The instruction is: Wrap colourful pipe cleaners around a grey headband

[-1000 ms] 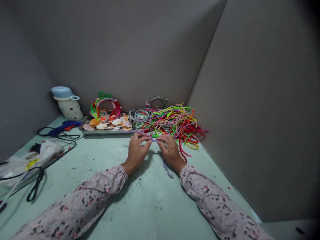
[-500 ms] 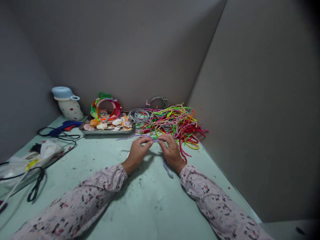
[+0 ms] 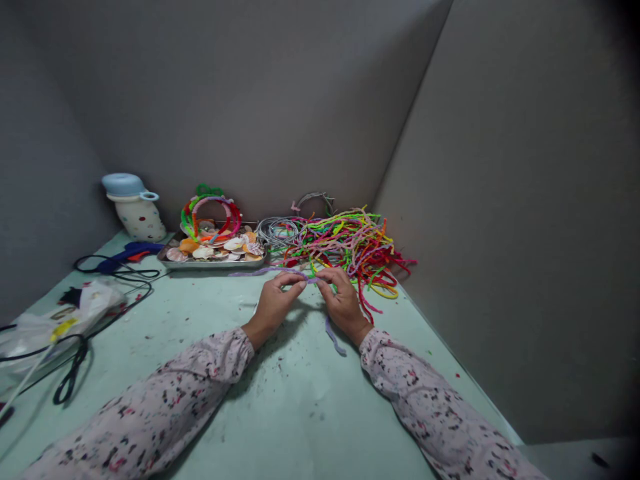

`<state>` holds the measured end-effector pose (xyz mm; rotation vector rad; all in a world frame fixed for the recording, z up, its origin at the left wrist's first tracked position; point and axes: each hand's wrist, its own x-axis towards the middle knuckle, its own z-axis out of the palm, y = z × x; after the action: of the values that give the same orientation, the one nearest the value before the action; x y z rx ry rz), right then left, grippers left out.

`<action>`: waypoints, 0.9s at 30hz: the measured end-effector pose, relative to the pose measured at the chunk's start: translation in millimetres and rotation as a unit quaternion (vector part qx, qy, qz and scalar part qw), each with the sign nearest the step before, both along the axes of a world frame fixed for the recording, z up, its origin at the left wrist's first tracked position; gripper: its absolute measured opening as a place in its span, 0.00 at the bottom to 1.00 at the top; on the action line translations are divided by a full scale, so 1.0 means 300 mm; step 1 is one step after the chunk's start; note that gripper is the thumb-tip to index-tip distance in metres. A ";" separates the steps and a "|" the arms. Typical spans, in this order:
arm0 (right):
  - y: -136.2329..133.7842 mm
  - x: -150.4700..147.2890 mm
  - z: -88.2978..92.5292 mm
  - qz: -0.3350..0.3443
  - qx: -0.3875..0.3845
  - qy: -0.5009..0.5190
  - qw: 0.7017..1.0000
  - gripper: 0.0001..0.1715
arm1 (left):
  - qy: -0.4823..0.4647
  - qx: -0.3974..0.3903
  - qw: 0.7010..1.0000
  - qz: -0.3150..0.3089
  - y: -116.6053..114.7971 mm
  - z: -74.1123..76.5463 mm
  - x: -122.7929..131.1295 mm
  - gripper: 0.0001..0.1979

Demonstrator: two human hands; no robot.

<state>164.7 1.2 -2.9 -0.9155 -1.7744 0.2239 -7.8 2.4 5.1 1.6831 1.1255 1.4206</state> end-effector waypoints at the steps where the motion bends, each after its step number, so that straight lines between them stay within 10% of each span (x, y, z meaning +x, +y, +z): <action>1: 0.000 0.000 0.000 0.000 -0.001 0.001 1.000 0.08 | 0.001 -0.001 1.000 0.000 0.000 0.000 0.000 0.10; 27: 0.005 0.001 -0.006 -0.004 -0.020 0.017 1.000 0.09 | 0.038 0.069 0.997 0.005 -0.014 0.000 0.000 0.10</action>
<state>165.1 2.7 -4.7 -0.9433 -1.7403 0.2692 -7.7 -1.7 5.3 1.8435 1.1012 1.4811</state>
